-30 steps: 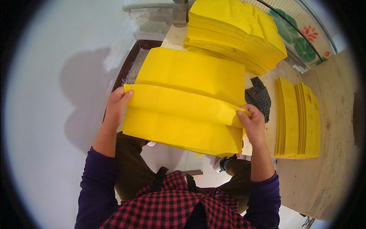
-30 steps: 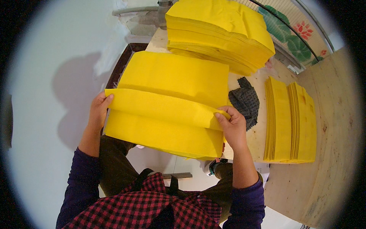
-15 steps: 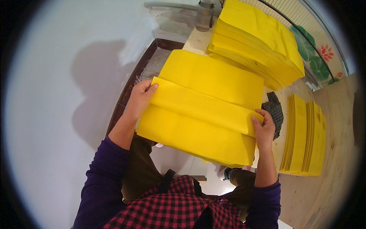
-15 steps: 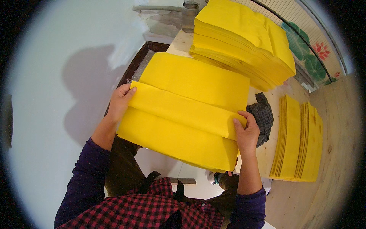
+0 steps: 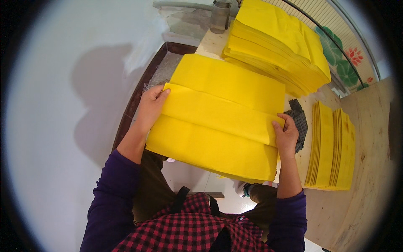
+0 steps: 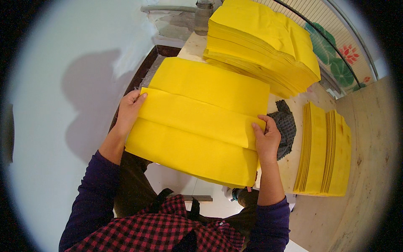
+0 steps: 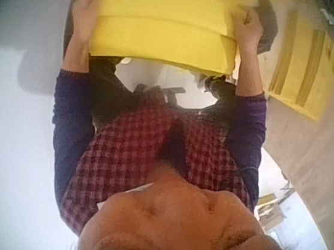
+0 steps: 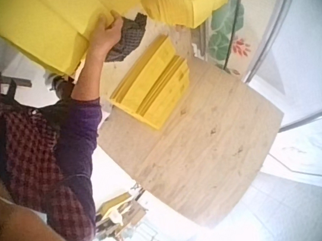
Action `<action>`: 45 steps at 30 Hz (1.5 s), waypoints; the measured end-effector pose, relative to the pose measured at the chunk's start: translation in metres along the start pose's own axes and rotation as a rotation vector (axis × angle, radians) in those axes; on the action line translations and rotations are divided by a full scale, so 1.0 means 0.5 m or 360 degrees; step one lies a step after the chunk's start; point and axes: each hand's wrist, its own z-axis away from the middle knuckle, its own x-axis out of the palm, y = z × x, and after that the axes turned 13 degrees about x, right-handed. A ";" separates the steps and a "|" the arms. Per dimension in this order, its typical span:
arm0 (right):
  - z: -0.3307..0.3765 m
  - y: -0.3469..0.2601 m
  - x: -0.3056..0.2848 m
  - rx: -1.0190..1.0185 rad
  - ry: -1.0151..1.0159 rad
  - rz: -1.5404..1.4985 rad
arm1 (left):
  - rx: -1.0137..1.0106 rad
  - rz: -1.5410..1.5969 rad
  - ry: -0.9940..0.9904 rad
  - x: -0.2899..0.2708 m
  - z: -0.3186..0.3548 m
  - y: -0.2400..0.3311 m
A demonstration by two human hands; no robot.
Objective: The person folds yellow sheets one by one on a low table, aligning edges and pressing creases, then stacks the folded sheets. The person repeats this process throughout the clip.
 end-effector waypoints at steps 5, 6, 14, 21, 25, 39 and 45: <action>-0.001 0.005 0.007 -0.0072 0.0026 0.0082 | 0.0029 0.0004 -0.0021 0.006 -0.003 -0.032; 0.000 0.004 0.007 -0.0102 0.0036 0.0099 | 0.0037 0.0013 -0.0020 0.007 -0.002 -0.034; 0.009 -0.011 -0.006 -0.0008 0.0070 0.0334 | 0.0097 -0.0154 -0.0038 0.005 0.003 -0.019; 0.028 -0.064 -0.033 -0.0459 0.0332 0.0792 | 0.0069 -0.0026 -0.0051 0.008 0.001 -0.018; 0.073 -0.146 0.006 -0.0716 0.0043 0.0750 | 0.0232 -0.0442 -0.0081 0.001 0.000 -0.010; 0.145 -0.210 0.318 -0.0477 -0.0191 0.1212 | 0.0350 -0.0506 -0.0142 -0.001 -0.001 -0.008; 0.124 -0.107 0.194 -0.0215 0.0073 0.1396 | 0.0255 -0.0566 -0.0137 0.009 -0.001 -0.017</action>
